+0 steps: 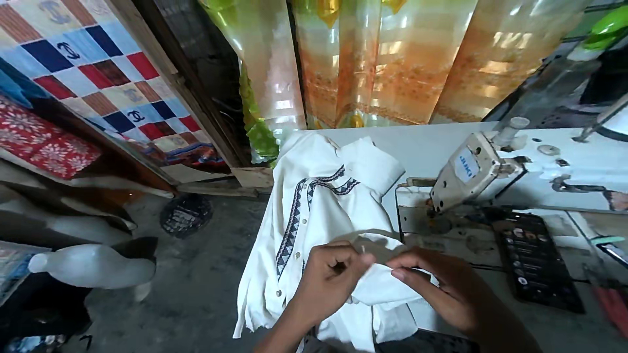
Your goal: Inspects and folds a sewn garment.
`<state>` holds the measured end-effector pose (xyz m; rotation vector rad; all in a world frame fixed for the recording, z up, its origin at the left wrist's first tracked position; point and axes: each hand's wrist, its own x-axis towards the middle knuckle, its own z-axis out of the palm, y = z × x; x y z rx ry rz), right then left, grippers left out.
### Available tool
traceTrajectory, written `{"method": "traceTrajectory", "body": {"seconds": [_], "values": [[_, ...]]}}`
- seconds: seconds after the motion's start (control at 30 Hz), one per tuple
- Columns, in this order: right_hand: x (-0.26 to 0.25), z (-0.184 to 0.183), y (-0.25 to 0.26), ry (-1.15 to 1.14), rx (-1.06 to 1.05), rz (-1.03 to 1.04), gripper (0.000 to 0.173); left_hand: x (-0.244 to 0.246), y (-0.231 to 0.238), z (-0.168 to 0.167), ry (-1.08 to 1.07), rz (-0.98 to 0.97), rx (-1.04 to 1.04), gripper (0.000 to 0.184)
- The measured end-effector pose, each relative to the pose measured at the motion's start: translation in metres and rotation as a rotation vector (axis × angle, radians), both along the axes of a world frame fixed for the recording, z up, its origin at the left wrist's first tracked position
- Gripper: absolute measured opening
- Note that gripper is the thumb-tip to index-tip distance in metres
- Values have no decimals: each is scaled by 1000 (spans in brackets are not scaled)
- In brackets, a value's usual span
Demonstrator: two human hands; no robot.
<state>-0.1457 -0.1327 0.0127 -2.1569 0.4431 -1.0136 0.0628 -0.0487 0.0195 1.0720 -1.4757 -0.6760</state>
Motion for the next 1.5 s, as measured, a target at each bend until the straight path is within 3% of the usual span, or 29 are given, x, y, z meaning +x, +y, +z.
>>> {"method": "traceTrajectory", "body": {"seconds": [0.07, 0.17, 0.3, 0.43, 0.57, 0.67, 0.7, 0.8, 0.97, 1.07, 1.2, 1.3, 1.37, 1.5], "values": [[0, 0, 0, -4, 2, 1, 22, 3, 1, 2, -14, -68, 75, 21], [0, -2, 1, -1, 2, -11, 21, 3, 3, 1, -21, -82, 94, 14], [1, -7, 3, -12, 37, -11, 22, -8, 6, -7, -22, 57, 70, 40], [-4, -12, 4, 13, 54, -20, 22, -6, 8, -10, -45, -22, 42, 15], [-10, -24, 16, 2, 138, -4, 19, -8, 20, -16, -102, 5, 53, 19], [-11, -40, 31, -11, 159, 5, 18, -18, 27, -37, -198, 121, -14, 40], [-12, -45, 35, 2, 164, -5, 19, -19, 29, -43, -198, 121, -39, 40], [-21, -48, 42, 92, 204, -134, 19, -15, 31, -47, -107, -59, 31, 16], [-33, -50, 43, 117, 188, -152, 18, -11, 33, -37, -108, -234, 188, 19], [-32, -46, 42, 109, 179, -145, 18, -13, 31, -34, -101, -160, 184, 16], [-27, -46, 41, 72, 125, -110, 19, -22, 31, -36, -92, 1, 133, 36], [-29, -42, 41, 92, 140, -174, 18, -16, 31, -33, -82, -117, 129, 15], [-34, -41, 40, 100, 153, -199, 18, -13, 32, -33, -92, -163, 121, 16], [-33, -39, 38, 82, 135, -126, 20, -16, 32, -33, -130, -80, 105, 23]]}}
